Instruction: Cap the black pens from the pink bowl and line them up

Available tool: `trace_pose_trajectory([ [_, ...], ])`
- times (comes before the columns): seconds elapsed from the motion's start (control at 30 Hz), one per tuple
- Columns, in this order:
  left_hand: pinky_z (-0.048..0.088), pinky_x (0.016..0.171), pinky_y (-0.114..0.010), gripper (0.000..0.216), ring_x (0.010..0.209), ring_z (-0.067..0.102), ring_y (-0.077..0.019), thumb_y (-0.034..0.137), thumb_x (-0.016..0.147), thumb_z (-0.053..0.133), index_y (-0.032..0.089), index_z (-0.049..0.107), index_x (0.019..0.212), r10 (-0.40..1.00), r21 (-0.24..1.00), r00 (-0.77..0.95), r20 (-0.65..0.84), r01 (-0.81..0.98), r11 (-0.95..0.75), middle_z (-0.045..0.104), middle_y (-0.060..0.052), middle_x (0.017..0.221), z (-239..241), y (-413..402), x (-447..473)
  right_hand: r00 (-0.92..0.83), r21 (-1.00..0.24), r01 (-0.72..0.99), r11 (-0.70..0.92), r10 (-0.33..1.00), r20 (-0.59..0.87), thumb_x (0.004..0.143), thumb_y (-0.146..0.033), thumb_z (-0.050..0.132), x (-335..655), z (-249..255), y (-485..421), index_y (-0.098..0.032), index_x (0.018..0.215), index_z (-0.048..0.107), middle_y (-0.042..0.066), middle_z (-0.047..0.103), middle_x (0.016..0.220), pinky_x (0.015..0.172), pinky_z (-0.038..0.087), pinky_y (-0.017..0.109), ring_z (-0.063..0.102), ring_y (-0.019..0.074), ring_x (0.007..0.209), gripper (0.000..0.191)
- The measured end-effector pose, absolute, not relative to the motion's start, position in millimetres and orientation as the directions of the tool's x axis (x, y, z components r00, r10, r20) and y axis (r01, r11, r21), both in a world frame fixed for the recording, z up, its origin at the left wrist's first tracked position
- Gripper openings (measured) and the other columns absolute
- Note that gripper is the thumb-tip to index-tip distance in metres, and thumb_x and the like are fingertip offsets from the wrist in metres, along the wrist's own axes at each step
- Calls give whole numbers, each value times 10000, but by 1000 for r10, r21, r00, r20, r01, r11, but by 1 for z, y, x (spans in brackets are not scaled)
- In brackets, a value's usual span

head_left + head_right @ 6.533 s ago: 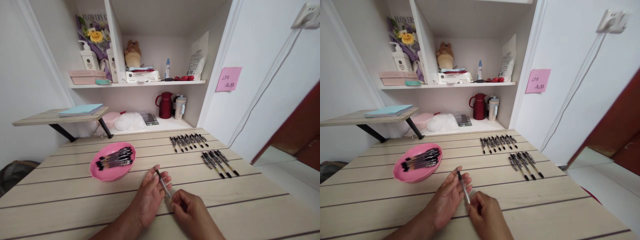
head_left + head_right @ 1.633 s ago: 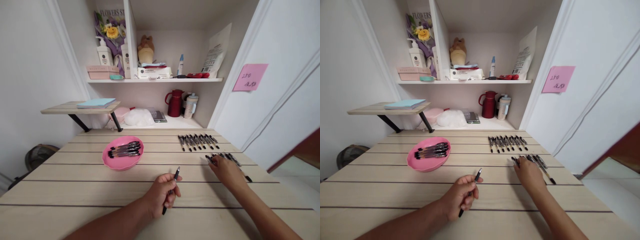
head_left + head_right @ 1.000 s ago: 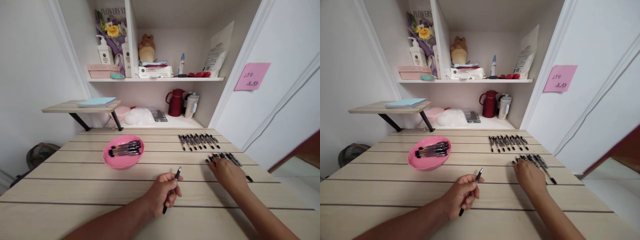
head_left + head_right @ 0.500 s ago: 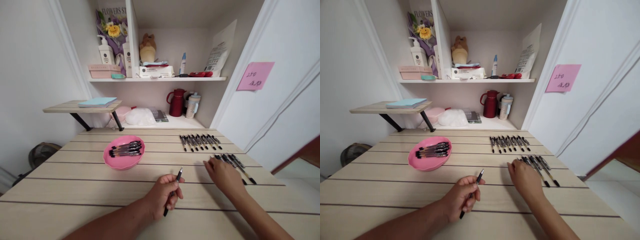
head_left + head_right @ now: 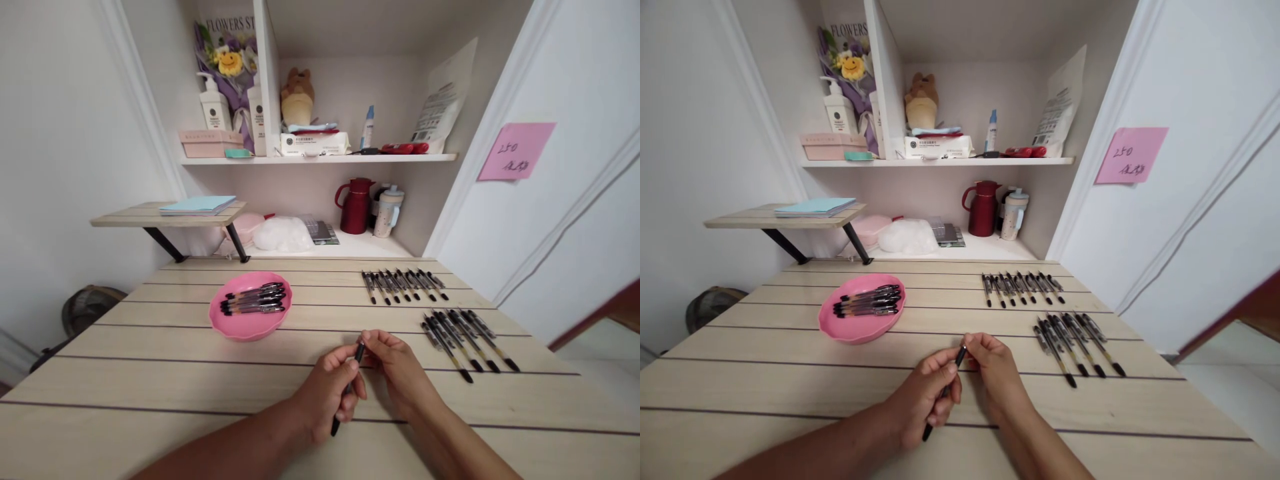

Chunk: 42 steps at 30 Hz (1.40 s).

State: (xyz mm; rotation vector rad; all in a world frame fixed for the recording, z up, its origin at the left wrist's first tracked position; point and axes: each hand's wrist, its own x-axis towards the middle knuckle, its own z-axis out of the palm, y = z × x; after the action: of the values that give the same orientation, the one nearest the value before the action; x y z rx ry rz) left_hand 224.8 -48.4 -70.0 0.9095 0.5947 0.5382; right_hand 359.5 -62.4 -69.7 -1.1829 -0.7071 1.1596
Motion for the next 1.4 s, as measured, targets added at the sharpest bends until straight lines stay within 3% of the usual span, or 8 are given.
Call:
trace_pose_trajectory([
  [0.27,154,332,-164,486,324,270,-2,422,752,536,186,447,1167,652,838,716,-250,-177,516,499,47,579,-71,-48,224,249,-943,-328,-57,958,-145,617,-419,686,358,-66,-63,-152,592,574,-13,550,530,556,356,255,449,98,504,290],
  [0.4,148,337,-161,442,333,265,0,415,757,527,186,465,1130,643,830,726,-246,-185,526,487,49,582,-70,-49,224,182,-906,-421,-42,975,-130,646,-432,662,357,-62,-64,-161,735,620,20,626,719,602,395,254,526,116,602,288],
  [0.57,131,341,-169,429,327,243,-2,406,755,530,194,466,1123,650,833,717,-253,-181,523,479,55,574,-69,-49,225,142,-920,-383,-81,979,-145,634,-469,657,353,-60,-67,-149,650,588,-4,550,527,479,363,242,465,103,452,328],
  [0.7,114,344,-166,404,332,238,3,415,757,524,196,475,1094,647,827,724,-240,-197,527,477,54,584,-69,-48,224,143,-886,-461,-58,980,-138,628,-458,666,354,-61,-67,-156,774,617,42,624,706,528,411,262,529,130,552,340],
  [0.87,115,348,-162,396,330,249,5,401,752,534,193,477,1084,641,818,724,-255,-192,543,479,53,583,-69,-48,224,140,-902,-423,-82,978,-154,638,-442,665,354,-62,-67,-156,636,580,-2,557,537,468,377,233,458,95,451,298],
  [1.0,122,350,-164,398,329,253,2,396,748,541,198,479,1087,643,813,713,-280,-180,553,488,51,582,-69,-47,224,143,-874,-481,-70,977,-157,639,-427,670,355,-62,-67,-170,760,615,27,628,718,554,418,250,536,122,578,289],
  [1.13,120,351,-164,441,327,244,5,406,736,555,203,469,1118,642,813,714,-279,-181,554,485,55,579,-68,-47,224,124,-885,-457,-89,979,-162,634,-432,670,355,-61,-68,-162,643,589,1,581,574,508,395,244,501,110,495,282],
  [1.4,116,350,-163,438,326,241,8,432,728,559,195,484,1088,642,817,717,-271,-182,548,485,55,580,-68,-47,224,136,-895,-436,-92,977,-166,635,-421,673,357,-62,-67,-163,666,611,2,582,583,519,392,237,486,101,502,268],
])
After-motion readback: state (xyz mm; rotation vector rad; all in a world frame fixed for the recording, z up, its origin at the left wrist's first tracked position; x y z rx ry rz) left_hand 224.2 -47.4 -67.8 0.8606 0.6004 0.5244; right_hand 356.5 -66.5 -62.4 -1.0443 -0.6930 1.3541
